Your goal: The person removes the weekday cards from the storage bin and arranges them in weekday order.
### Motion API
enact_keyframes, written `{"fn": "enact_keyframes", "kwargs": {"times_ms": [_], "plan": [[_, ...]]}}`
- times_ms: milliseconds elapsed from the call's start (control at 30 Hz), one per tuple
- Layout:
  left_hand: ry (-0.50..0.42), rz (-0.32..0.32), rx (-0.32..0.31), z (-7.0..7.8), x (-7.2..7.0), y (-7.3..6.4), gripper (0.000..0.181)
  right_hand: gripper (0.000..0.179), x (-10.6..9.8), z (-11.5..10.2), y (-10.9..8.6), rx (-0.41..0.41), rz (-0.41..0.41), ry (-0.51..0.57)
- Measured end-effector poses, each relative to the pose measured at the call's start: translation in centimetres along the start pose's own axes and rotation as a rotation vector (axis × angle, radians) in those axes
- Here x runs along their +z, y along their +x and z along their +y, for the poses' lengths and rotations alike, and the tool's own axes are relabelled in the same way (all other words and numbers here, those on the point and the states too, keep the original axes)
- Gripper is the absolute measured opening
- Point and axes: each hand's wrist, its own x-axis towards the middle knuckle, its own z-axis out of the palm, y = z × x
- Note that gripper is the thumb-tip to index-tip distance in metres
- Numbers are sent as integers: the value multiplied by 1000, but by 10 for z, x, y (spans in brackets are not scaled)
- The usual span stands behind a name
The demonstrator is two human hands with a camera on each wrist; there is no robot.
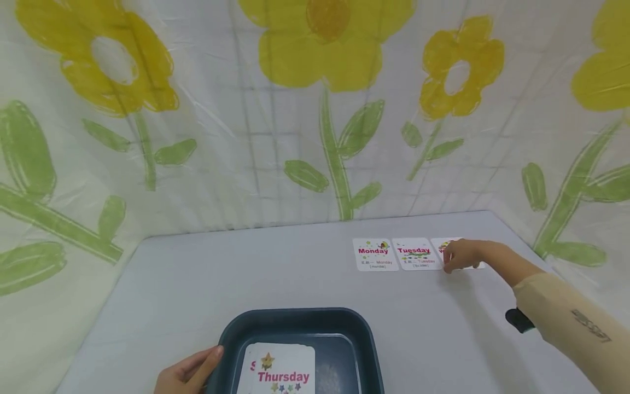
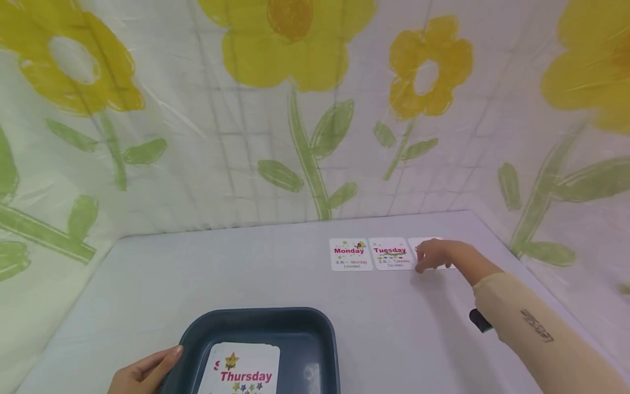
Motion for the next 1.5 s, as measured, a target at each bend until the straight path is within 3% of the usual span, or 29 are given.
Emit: {"fn": "enact_keyframes", "kwargs": {"times_ms": [333, 700, 1033, 1333, 1500], "plan": [[-22, 23, -4, -1, 1, 1, 88, 24, 3, -32, -23, 124, -109, -35], [-36, 28, -16, -4, 1, 2, 88, 32, 13, -49, -40, 176, -115, -80], [-91, 24, -25, -11, -1, 3, 89, 26, 23, -90, -50, 48, -46, -98], [-62, -20, -30, -13, -2, 4, 79, 16, 26, -147, -62, -222, 87, -96], [-69, -36, -30, -14, 0, 4, 77, 16, 20, -177, -70, -321, 134, -94]]}}
